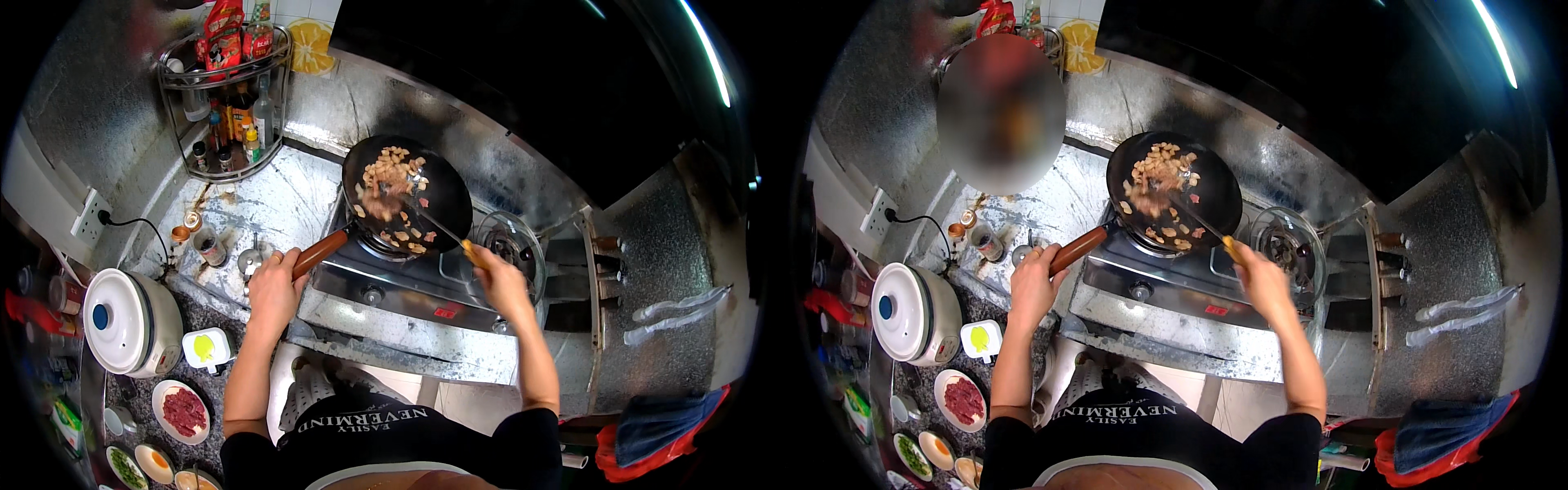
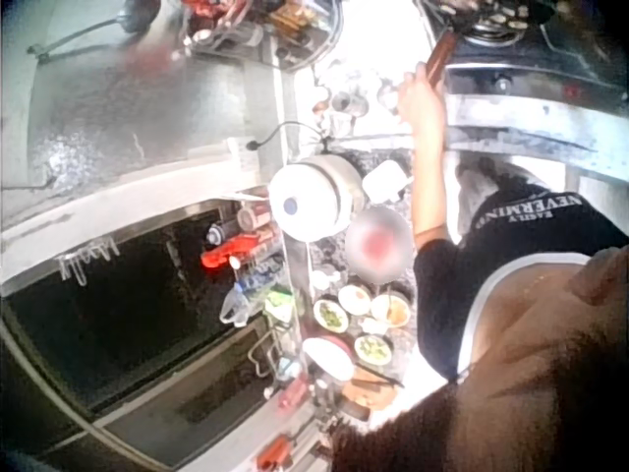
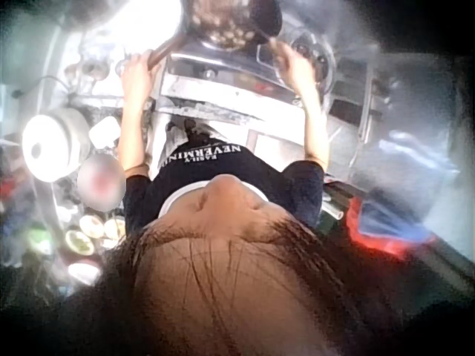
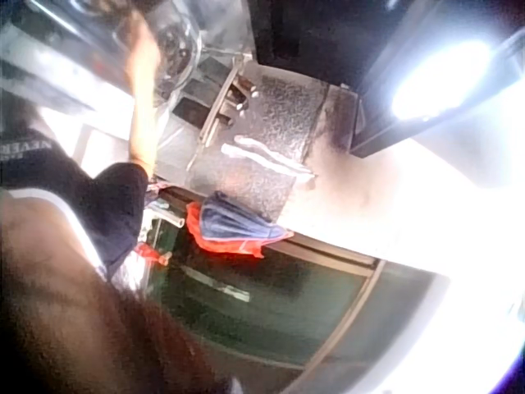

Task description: The person cooks meat in a pan by hand, using a spatula to stir and transfer items between bowls and the pan, and adds seasonings from small containers.

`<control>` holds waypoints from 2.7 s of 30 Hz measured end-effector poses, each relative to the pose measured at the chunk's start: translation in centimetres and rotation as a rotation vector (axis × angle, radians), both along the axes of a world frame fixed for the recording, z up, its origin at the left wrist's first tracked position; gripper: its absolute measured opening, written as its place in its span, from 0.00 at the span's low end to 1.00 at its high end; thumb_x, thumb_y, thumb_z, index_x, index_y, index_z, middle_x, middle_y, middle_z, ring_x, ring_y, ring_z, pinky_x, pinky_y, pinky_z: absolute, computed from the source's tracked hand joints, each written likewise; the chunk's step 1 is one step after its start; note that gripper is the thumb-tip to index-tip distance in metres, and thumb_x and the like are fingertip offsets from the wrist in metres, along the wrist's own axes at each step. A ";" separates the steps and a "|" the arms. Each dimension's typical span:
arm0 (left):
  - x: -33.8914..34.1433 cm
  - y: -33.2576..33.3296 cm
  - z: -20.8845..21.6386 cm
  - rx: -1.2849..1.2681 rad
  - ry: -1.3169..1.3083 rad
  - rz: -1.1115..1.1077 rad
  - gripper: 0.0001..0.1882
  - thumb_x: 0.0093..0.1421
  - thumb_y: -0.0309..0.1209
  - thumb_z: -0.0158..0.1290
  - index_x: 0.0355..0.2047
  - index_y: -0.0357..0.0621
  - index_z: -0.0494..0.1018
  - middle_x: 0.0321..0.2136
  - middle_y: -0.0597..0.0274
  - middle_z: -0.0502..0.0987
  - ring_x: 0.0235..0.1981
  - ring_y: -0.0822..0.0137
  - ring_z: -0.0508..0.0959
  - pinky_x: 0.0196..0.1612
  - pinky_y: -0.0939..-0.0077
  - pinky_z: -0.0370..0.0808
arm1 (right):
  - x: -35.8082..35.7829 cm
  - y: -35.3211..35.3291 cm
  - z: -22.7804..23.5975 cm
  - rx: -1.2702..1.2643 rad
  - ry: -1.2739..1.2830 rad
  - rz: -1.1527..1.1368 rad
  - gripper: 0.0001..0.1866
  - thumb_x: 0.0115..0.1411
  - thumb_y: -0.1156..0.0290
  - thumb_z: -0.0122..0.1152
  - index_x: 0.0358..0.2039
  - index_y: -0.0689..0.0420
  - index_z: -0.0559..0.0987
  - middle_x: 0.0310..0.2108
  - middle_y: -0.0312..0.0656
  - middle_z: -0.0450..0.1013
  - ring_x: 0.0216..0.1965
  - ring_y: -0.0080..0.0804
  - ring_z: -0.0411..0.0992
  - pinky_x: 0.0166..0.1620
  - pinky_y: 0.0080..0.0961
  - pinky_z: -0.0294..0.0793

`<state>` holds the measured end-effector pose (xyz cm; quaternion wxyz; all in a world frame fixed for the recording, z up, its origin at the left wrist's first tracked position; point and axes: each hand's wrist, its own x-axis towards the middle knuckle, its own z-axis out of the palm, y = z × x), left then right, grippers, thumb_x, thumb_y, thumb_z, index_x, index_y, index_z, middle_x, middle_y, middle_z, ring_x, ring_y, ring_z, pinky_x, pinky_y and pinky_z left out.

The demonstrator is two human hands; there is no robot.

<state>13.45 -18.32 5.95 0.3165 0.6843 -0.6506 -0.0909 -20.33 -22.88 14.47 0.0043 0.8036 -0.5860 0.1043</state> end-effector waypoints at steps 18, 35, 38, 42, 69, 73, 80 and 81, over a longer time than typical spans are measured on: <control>0.2 -0.1 -0.3 0.020 0.000 -0.010 0.20 0.41 0.28 0.57 0.38 0.43 0.68 0.27 0.54 0.70 0.30 0.55 0.72 0.33 0.66 0.68 | -0.3 1.9 3.5 -0.018 0.023 -0.002 0.20 0.48 0.74 0.54 0.44 0.47 0.69 0.32 0.45 0.71 0.31 0.45 0.70 0.33 0.36 0.69; 0.0 -0.1 -0.3 0.020 0.004 -0.018 0.20 0.41 0.28 0.57 0.37 0.43 0.68 0.28 0.54 0.70 0.30 0.55 0.72 0.33 0.66 0.68 | 0.9 1.1 0.2 0.031 -0.087 -0.035 0.18 0.49 0.77 0.53 0.43 0.53 0.68 0.35 0.51 0.69 0.35 0.49 0.68 0.36 0.37 0.68; 0.7 0.5 -0.4 0.018 -0.008 0.020 0.20 0.41 0.28 0.57 0.38 0.43 0.68 0.27 0.54 0.71 0.30 0.55 0.72 0.33 0.66 0.68 | 1.6 4.6 7.6 0.078 0.038 -0.101 0.22 0.43 0.81 0.55 0.42 0.50 0.71 0.33 0.43 0.71 0.33 0.40 0.72 0.34 0.29 0.71; 0.5 0.3 -0.5 0.014 -0.015 0.016 0.20 0.41 0.28 0.57 0.38 0.43 0.68 0.27 0.54 0.70 0.30 0.55 0.72 0.33 0.66 0.68 | 1.8 4.8 8.3 0.048 0.281 -0.091 0.21 0.45 0.79 0.54 0.42 0.47 0.71 0.28 0.44 0.71 0.29 0.44 0.70 0.30 0.32 0.70; 0.2 0.0 -0.4 -0.005 0.011 -0.043 0.20 0.41 0.28 0.57 0.37 0.43 0.68 0.26 0.55 0.70 0.29 0.55 0.72 0.32 0.66 0.69 | 2.6 -4.8 3.0 0.027 0.265 0.150 0.23 0.50 0.73 0.50 0.49 0.51 0.64 0.31 0.48 0.71 0.29 0.47 0.70 0.31 0.35 0.71; 0.3 0.1 -0.5 0.001 0.013 -0.034 0.20 0.41 0.28 0.57 0.37 0.43 0.68 0.26 0.55 0.70 0.29 0.55 0.72 0.31 0.66 0.68 | 1.7 1.0 8.6 -0.070 0.404 0.115 0.24 0.48 0.72 0.54 0.47 0.42 0.67 0.23 0.39 0.69 0.24 0.39 0.71 0.27 0.32 0.71; 0.3 0.4 -0.3 0.031 0.035 -0.013 0.20 0.42 0.30 0.57 0.38 0.45 0.69 0.27 0.55 0.70 0.31 0.54 0.72 0.33 0.66 0.68 | 2.1 0.1 7.7 -0.055 0.552 0.119 0.21 0.49 0.71 0.52 0.47 0.43 0.67 0.26 0.42 0.69 0.24 0.40 0.71 0.25 0.31 0.71; 0.2 0.3 -0.2 0.039 0.040 -0.016 0.20 0.42 0.30 0.57 0.38 0.45 0.69 0.27 0.55 0.70 0.31 0.54 0.72 0.33 0.66 0.68 | 1.6 -1.2 6.4 -0.039 0.414 0.065 0.21 0.49 0.71 0.52 0.46 0.46 0.67 0.31 0.45 0.70 0.28 0.43 0.71 0.29 0.34 0.71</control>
